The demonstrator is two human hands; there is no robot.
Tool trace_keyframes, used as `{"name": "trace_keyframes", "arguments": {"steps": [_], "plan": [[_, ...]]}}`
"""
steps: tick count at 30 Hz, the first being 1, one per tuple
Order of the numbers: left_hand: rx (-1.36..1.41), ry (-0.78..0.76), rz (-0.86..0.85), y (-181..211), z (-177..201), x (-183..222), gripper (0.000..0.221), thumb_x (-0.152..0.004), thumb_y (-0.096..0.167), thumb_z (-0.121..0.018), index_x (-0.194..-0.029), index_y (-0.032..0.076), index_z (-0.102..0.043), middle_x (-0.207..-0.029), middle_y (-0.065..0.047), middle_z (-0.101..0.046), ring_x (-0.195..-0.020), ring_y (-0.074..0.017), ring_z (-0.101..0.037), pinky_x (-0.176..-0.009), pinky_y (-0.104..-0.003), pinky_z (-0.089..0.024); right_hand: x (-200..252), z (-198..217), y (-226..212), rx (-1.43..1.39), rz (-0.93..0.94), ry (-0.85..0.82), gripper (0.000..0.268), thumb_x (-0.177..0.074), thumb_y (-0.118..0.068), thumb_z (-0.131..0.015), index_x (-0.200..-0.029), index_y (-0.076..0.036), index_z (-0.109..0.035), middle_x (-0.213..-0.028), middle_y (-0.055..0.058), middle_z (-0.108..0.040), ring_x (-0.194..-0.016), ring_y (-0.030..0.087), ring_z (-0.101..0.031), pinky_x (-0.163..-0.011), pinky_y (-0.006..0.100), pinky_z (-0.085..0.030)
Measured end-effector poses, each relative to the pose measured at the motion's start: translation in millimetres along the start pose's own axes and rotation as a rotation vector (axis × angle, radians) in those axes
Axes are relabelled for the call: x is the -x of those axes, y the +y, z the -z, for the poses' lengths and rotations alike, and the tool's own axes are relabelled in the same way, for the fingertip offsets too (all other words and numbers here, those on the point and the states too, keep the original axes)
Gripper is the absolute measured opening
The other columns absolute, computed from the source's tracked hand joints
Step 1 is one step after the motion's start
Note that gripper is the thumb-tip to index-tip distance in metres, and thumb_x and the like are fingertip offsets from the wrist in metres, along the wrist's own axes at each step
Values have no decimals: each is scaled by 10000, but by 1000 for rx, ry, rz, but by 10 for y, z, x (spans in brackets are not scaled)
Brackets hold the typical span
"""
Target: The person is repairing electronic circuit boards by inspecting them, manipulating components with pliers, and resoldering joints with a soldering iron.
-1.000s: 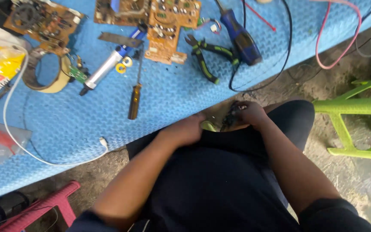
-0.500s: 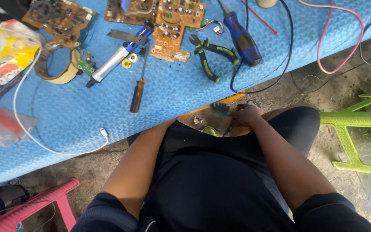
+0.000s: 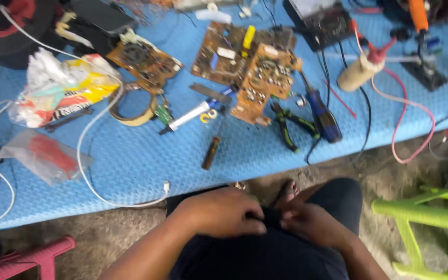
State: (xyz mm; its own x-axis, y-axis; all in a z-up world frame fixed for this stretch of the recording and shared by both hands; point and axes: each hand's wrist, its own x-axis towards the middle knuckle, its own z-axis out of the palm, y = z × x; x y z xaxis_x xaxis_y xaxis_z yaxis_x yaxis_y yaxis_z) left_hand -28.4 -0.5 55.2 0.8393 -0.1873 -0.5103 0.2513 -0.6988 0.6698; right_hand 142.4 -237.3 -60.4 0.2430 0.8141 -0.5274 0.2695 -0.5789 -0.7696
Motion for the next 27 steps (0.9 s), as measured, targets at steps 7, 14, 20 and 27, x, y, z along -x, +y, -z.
{"name": "trace_keyframes", "arguments": {"steps": [7,14,20,27], "plan": [[-38,602,-327,-59,1257,453,305,-1034,260,-541,-1217,156,-761,-1101,-71,-831,-881,-242,-800,-786,-441,-588,383,820,-1383,315,-95,101,362,-778,-455,-791,-1081,-275,-870,-1255,-134,-881,-1061,68,-874,-919,259,-686],[-46,1190,-97,-647,1831,-301,228,-1014,227,-586,-1118,165,-779,-941,-78,-814,-770,-350,-721,-622,-537,-512,-486,1389,-2204,593,152,703,631,-854,-397,-738,-1437,-185,-623,-1384,18,-684,-888,249,-740,-833,431,-507],[-65,1313,-295,-875,1593,-358,203,-1034,215,-635,-1105,98,-785,-705,-41,-750,-559,-192,-678,-545,-400,-492,-977,1473,-2328,485,40,590,743,-842,-440,-719,-1516,-180,-547,-1383,65,-678,-840,269,-694,-820,435,-511],[-150,1223,-319,-864,1465,-445,214,-1065,242,-627,-1190,134,-764,-991,-42,-786,-800,-259,-723,-700,-458,-575,-911,1563,-2187,116,141,589,723,-782,-146,-834,-1469,-171,-611,-1171,110,-686,-728,69,-605,-776,271,-459]]}}
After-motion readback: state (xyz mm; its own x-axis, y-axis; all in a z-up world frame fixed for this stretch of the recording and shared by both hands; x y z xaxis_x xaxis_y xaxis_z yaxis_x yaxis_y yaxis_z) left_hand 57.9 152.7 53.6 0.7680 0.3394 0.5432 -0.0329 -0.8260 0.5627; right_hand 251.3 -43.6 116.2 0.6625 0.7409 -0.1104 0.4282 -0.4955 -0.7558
